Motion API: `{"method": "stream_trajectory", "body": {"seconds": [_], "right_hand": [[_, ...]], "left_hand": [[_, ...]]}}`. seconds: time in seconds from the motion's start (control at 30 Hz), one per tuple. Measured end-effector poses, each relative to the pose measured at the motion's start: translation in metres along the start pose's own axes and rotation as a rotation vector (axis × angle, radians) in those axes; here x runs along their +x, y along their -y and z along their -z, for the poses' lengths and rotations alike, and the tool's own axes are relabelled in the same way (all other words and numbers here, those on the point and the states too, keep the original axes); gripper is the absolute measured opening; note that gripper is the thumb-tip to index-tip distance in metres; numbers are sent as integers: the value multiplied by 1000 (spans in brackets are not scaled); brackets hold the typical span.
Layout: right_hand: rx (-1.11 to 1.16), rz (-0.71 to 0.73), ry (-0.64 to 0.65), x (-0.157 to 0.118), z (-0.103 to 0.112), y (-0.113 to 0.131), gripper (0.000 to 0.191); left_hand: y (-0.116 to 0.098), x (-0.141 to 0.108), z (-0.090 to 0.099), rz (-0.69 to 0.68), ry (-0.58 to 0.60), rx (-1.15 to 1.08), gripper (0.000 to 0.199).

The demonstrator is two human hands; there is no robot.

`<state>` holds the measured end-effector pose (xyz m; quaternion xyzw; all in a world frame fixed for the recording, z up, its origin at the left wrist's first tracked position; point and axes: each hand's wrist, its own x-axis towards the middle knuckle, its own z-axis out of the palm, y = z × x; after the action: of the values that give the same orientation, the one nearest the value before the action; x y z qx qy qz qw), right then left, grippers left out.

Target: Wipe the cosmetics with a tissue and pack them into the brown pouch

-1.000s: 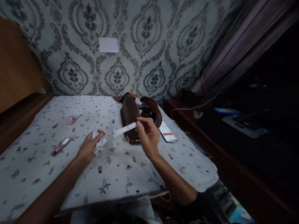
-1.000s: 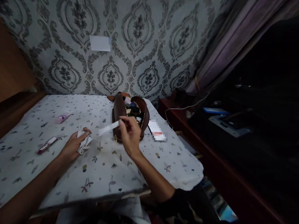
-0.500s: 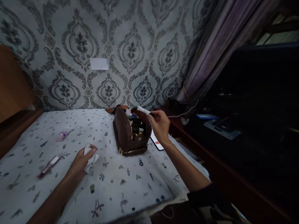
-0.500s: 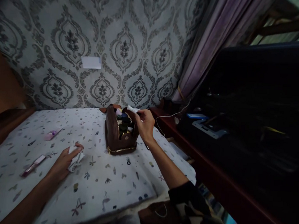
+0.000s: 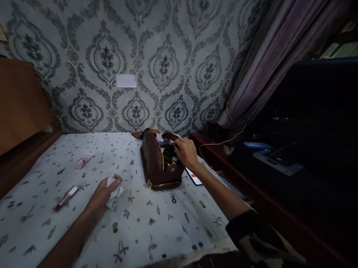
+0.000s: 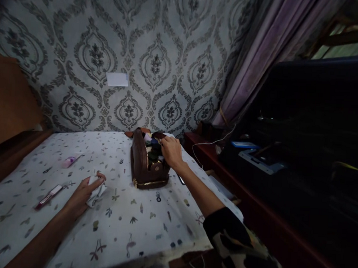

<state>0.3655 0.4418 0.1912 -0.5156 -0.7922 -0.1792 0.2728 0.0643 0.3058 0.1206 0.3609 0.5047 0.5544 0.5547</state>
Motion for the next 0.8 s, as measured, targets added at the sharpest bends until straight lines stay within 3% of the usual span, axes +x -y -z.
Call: {"method": "stream_trajectory", "body": {"seconds": [0.13,0.3,0.53,0.63,0.8], "right_hand": [[117,13,-29,-3,-4,-5,19],[295,1,-192,-12,-3,-6,21],[459,6,-380,-38,15,37,16],[557,62,-368,-51,16,68,15],[818,140,-209,-66,2,119,16]], "left_hand": [[-3,-2,-2,-6,-10,0,45],[3,2,2,-63,3,27,40],[4,9,11,-306,23,259,26],[-6,13,28,-411,-71,444,22],[-21,3,81,-535,-200,1106,26]]}}
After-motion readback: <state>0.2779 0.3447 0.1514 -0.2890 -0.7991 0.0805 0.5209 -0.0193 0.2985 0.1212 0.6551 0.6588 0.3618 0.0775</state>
